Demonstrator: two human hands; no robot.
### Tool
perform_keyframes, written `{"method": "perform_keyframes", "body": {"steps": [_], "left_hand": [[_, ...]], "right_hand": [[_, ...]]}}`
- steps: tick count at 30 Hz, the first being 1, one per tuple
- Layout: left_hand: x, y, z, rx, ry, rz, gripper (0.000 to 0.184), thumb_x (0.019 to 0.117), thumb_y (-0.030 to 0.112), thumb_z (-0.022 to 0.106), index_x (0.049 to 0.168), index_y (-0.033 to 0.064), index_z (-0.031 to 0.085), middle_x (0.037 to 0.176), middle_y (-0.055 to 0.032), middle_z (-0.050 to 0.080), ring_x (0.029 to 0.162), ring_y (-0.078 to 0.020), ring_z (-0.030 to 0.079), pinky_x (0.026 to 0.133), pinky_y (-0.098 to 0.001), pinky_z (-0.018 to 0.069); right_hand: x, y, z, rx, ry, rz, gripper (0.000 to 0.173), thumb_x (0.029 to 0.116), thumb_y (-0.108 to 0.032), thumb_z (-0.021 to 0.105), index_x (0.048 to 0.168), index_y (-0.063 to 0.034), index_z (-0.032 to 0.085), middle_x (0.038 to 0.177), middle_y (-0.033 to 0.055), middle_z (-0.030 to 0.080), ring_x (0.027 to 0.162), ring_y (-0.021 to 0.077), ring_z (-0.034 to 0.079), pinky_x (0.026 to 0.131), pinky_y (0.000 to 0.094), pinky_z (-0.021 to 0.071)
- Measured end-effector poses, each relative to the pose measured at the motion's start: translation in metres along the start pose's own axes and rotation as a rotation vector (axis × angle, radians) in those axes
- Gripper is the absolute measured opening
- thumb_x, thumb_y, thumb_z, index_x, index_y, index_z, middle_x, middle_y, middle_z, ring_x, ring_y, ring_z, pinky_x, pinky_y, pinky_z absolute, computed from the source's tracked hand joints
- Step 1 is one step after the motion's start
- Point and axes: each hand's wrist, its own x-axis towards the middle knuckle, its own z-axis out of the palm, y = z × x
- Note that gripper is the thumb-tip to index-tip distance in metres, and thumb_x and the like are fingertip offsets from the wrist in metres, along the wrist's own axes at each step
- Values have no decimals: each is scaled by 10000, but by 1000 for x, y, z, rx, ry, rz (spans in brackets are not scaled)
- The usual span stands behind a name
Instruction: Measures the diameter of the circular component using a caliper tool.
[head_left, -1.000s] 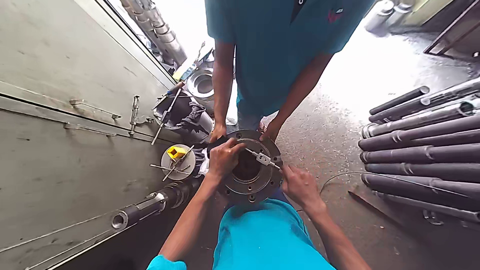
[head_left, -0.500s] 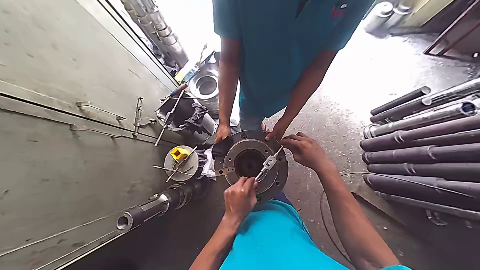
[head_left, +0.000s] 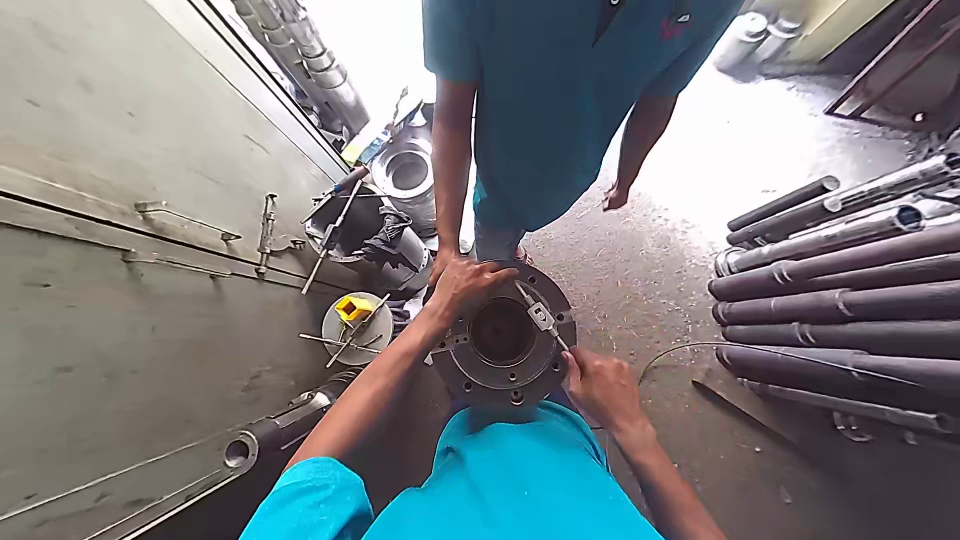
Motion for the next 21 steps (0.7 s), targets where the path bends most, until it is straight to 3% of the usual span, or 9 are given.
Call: {"method": "perform_keyframes", "body": {"steps": [4,7,9,11,13,14,16,18,21], "left_hand": [[-48,40,-7,-29,-38,-290,261,1007,180,597,1214,188,755,937,-112,749,730,-320,720,604,-520,574],[-85,95,1,-167,72,-519,256,1009,221,577,1102,103,785,902,-122,764,790,-315,754,667,-538,603],[-96,124,10,-364,216,-666,241,990,216,606,1064,88,796,901,-60,786,768,-183,758,702,-409,624],[-86,135,9,-759,306,-912,196,1006,153,619,1089,65,774,901,-22,782,622,-82,703,585,-273,611],[-61,127,5,-1179,434,-1111,187,1033,60,583,1134,-14,723,922,-104,769,548,-135,683,495,-281,591],[-47,119,4,-1312,462,-1160,205,1051,56,550,1175,-17,696,998,-123,763,571,-152,687,512,-285,590],[-20,100,4,-1438,438,-1147,250,1077,88,503,1248,2,664,1072,-117,756,585,-129,667,521,-262,562],[6,85,5,-1447,302,-1060,289,1100,134,455,1295,39,646,1075,-84,760,512,-64,586,461,-213,490],[37,78,-1,-1344,87,-984,300,1106,158,444,1291,90,670,1018,-52,769,423,-49,447,397,-214,384]], "right_hand": [[32,43,-19,91,-154,-33,321,1040,-344,541,1066,-128,776,909,131,754,822,365,734,688,630,554],[67,53,-20,60,-28,-100,219,1019,-266,595,1086,-172,781,1003,101,755,825,366,727,636,628,544],[86,53,-26,41,-49,-168,186,1023,-227,608,1102,-183,770,1074,78,759,882,353,729,669,609,552],[94,54,-39,-3,-168,-200,159,1015,-242,627,1046,-192,775,989,69,761,887,340,719,704,595,543],[92,55,-51,-22,-343,-179,195,1022,-285,602,1000,-206,779,851,66,747,820,323,718,694,601,533],[88,57,-54,15,-443,-169,229,1035,-288,569,998,-192,774,830,57,745,795,300,717,703,595,535],[80,53,-51,214,-645,-146,302,1074,-272,498,1049,-111,752,869,52,757,775,232,718,769,532,559],[66,41,-39,452,-762,-70,302,1082,-241,482,1059,-48,713,866,47,757,723,161,728,745,418,614],[44,17,-19,738,-721,141,241,1073,-188,500,1042,-37,685,813,16,749,649,104,717,643,302,623]]}}
